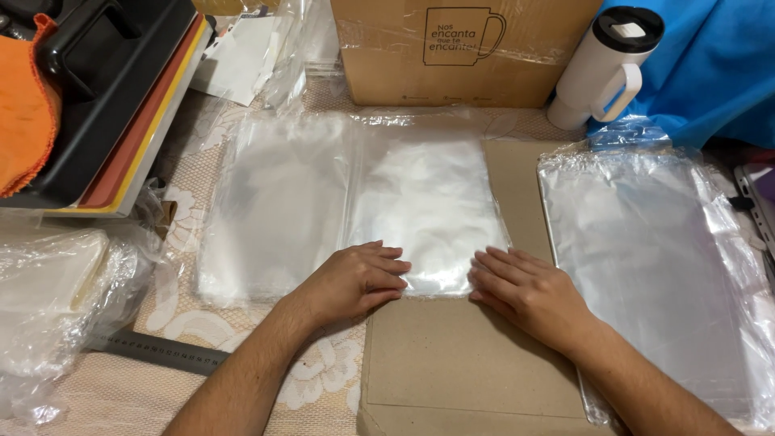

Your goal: Counting and stacking individual clear plastic sheets on a work surface.

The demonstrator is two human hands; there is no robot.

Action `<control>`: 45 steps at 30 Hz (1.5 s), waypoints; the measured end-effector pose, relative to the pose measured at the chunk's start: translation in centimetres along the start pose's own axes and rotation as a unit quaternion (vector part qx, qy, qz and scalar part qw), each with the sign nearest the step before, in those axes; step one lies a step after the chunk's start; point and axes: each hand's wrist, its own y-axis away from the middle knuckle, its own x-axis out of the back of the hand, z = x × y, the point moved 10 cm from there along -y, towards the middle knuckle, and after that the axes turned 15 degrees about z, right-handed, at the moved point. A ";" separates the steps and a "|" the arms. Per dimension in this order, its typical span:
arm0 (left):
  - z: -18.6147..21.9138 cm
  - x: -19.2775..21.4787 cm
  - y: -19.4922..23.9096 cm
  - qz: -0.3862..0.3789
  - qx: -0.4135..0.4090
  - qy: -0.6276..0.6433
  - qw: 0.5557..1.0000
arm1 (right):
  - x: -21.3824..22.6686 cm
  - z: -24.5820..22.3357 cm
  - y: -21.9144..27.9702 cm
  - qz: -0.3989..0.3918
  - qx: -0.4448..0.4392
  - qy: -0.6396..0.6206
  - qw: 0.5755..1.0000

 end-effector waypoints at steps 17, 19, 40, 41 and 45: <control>-16.1 3.8 -11.4 0.205 0.141 -0.211 0.945 | -16.2 5.2 -18.4 0.083 -0.180 -0.165 0.966; -17.4 2.2 -10.3 0.181 0.171 -0.232 0.940 | -19.1 5.3 -17.6 0.094 -0.216 -0.185 0.954; -24.6 13.3 1.2 0.072 0.385 -0.311 0.866 | -18.6 11.2 -10.9 -0.168 -0.381 0.088 0.905; -25.4 13.7 1.8 0.075 0.395 -0.315 0.860 | -18.6 11.9 -10.3 -0.173 -0.382 0.101 0.902; -28.2 15.7 4.2 0.053 0.411 -0.410 0.813 | -18.5 13.6 -10.3 -0.136 -0.326 0.209 0.912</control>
